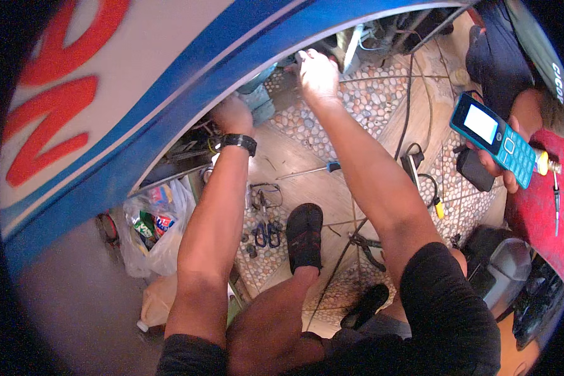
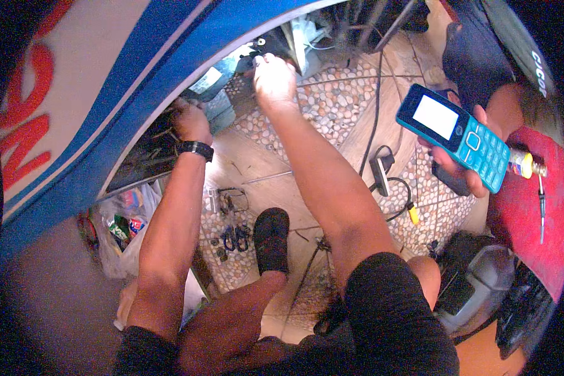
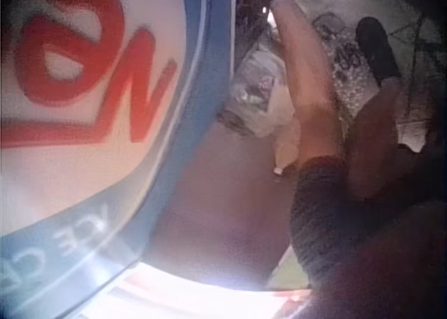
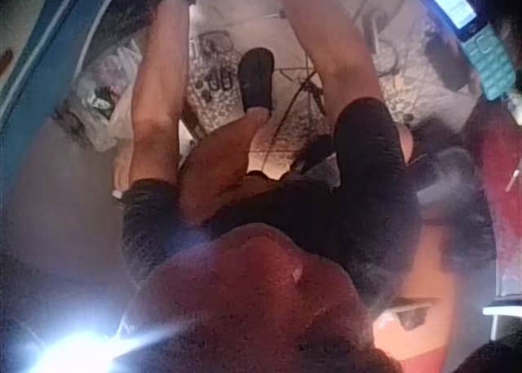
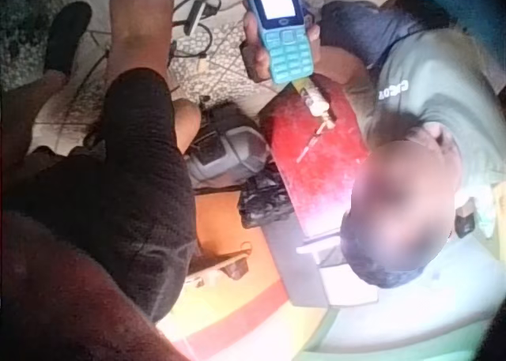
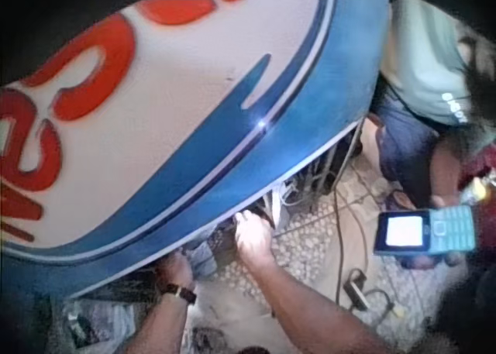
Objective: The person works on the internal wiring and electrical components of a freezer base, cutting wires with pliers, stripping insulation, and connecting them to a component.
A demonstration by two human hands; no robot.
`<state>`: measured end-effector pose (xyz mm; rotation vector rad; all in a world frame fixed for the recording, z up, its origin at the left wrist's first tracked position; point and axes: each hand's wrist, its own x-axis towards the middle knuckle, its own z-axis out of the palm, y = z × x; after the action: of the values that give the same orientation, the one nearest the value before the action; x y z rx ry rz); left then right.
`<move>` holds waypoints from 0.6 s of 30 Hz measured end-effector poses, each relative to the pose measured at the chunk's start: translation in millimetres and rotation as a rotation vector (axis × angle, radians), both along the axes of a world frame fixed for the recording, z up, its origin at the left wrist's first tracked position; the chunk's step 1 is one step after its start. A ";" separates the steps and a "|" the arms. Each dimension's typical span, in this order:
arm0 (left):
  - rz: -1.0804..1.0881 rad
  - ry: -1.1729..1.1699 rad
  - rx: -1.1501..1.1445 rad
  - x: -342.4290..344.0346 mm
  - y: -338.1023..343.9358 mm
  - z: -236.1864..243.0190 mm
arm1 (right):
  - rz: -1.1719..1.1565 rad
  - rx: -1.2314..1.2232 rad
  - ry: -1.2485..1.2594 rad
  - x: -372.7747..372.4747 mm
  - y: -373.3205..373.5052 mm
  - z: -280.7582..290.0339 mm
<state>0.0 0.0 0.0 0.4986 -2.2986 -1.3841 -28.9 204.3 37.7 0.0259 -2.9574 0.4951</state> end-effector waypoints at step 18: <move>0.138 -0.013 -0.365 20.3 -9.6 6.7 | 0.048 0.035 0.131 -10.7 -16.6 -9.2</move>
<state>20.3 -9.6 6.7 0.5358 -2.4023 -0.8725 -39.7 187.7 28.4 0.1287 -2.8427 0.4304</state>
